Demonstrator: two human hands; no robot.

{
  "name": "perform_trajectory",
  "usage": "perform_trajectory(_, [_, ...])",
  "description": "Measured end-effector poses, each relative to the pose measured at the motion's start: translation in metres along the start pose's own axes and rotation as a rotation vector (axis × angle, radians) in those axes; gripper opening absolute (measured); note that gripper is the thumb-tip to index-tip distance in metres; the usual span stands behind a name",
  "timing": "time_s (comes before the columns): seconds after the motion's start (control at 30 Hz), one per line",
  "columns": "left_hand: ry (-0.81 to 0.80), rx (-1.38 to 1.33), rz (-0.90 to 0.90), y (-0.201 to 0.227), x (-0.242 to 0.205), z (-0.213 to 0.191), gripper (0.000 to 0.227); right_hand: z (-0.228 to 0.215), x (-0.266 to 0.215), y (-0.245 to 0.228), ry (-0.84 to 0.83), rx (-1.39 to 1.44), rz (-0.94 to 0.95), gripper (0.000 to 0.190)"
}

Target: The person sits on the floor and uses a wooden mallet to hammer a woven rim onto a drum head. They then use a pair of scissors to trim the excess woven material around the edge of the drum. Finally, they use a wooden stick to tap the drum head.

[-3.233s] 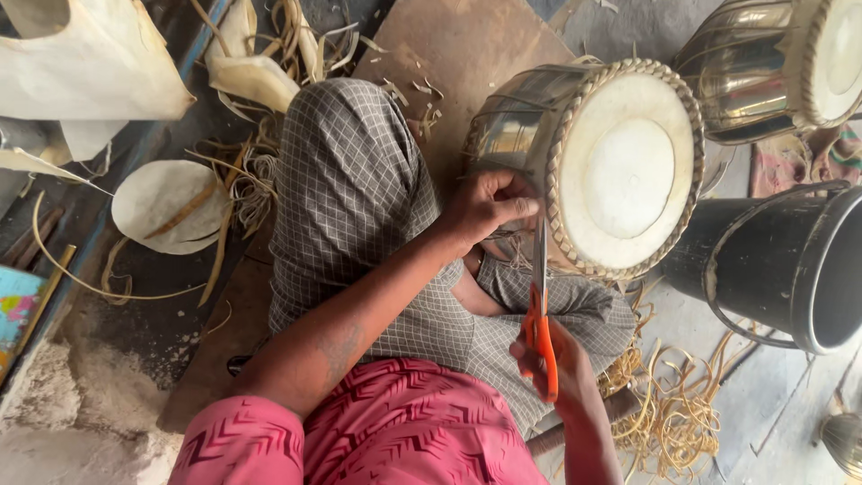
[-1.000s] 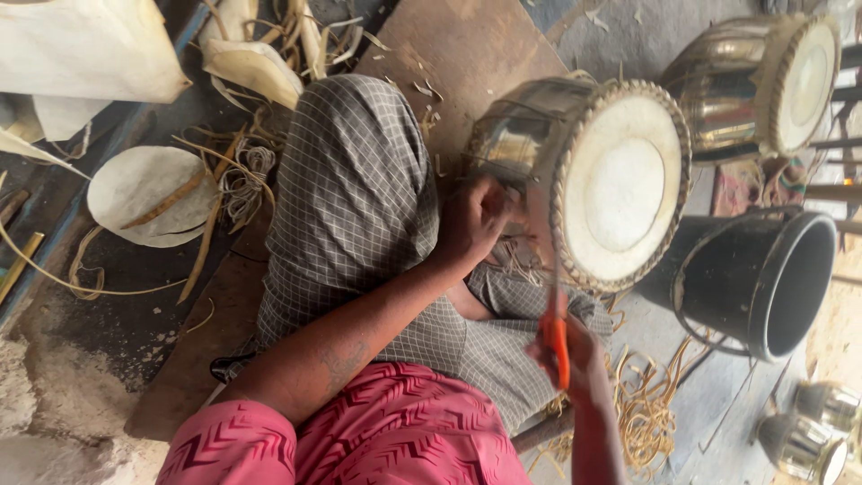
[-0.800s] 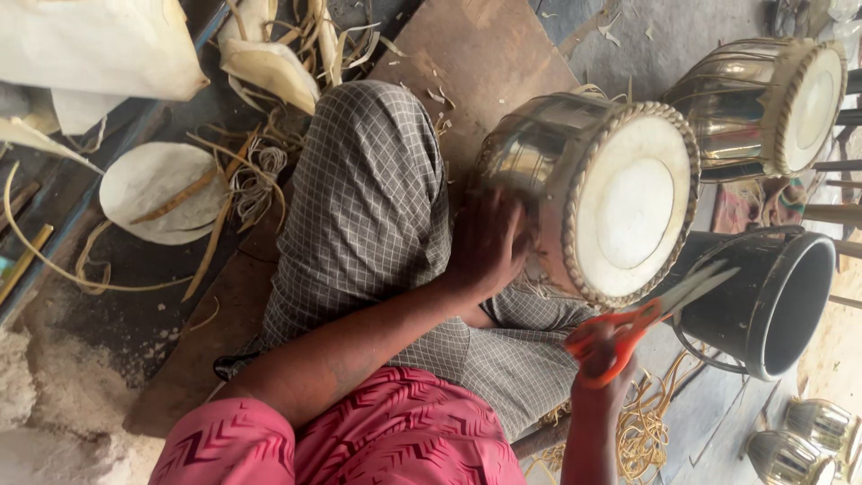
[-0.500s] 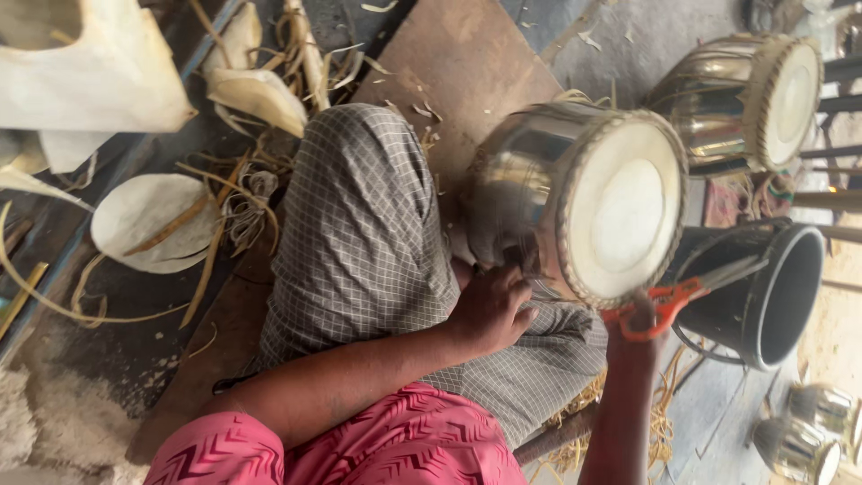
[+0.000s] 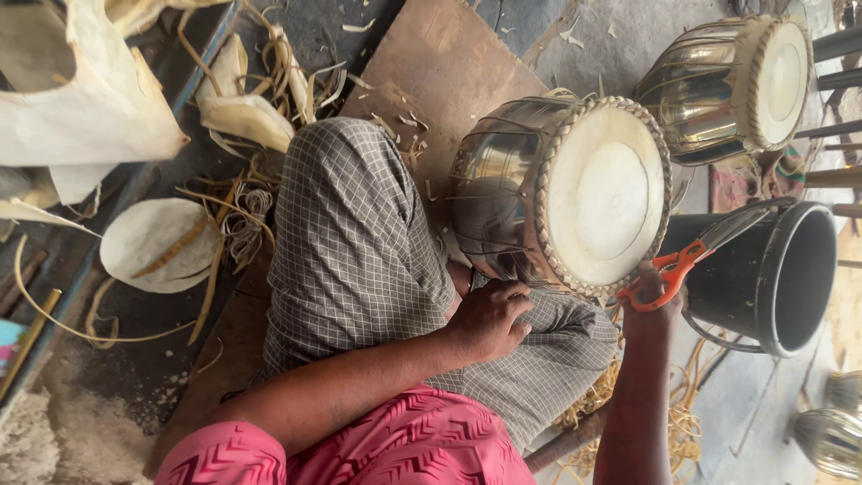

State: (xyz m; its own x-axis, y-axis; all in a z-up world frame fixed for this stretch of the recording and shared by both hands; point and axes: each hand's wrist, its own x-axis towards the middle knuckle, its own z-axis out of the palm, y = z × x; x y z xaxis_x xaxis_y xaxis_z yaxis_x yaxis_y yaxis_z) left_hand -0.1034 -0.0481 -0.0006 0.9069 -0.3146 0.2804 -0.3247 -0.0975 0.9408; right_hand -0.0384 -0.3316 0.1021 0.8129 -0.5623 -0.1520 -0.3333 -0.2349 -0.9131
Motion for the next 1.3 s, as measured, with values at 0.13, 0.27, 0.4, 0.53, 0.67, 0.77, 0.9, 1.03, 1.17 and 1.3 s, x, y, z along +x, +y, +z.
perform_trajectory(0.13, [-0.006, 0.013, 0.031, 0.005, 0.001, -0.011, 0.030, -0.004, -0.007, 0.006, -0.064, 0.070, 0.019, 0.030])
perform_trajectory(0.27, [-0.040, -0.012, 0.003, 0.010, -0.006, -0.031, 0.022, -0.019, -0.019, 0.030, -0.125, 0.209, 0.096, 0.037])
perform_trajectory(0.4, [-0.106, -0.024, -0.094, 0.017, -0.012, -0.059, 0.014, -0.085, -0.030, 0.084, 0.033, 0.180, 0.184, 0.046])
perform_trajectory(0.53, [-0.029, -0.006, -0.097, 0.036, -0.001, -0.097, 0.008, -0.153, -0.049, 0.155, 0.216, 0.092, 0.334, 0.042])
perform_trajectory(0.67, [0.070, 0.005, -0.088, 0.063, 0.035, -0.132, 0.007, -0.188, -0.093, 0.211, 0.258, -0.371, 0.456, 0.032])
perform_trajectory(0.77, [0.157, 0.132, -0.076, 0.076, 0.069, -0.140, 0.010, -0.179, -0.116, 0.235, 0.225, -0.757, 0.517, 0.033])
perform_trajectory(0.9, [0.224, 0.386, 0.147, 0.074, 0.110, -0.136, 0.019, -0.160, -0.144, 0.258, 0.268, -0.553, 0.513, 0.060])
perform_trajectory(1.03, [0.157, 0.552, 0.081, 0.068, 0.121, -0.127, 0.018, -0.158, -0.144, 0.263, 0.370, -0.382, 0.390, 0.062])
perform_trajectory(1.17, [0.033, 0.853, 0.268, 0.065, 0.123, -0.130, 0.014, -0.169, -0.125, 0.260, 0.395, -0.665, 0.351, 0.071])
perform_trajectory(1.3, [-0.114, 0.809, 0.365, 0.064, 0.123, -0.143, 0.025, -0.169, -0.114, 0.265, 0.226, -0.628, 0.634, 0.071])
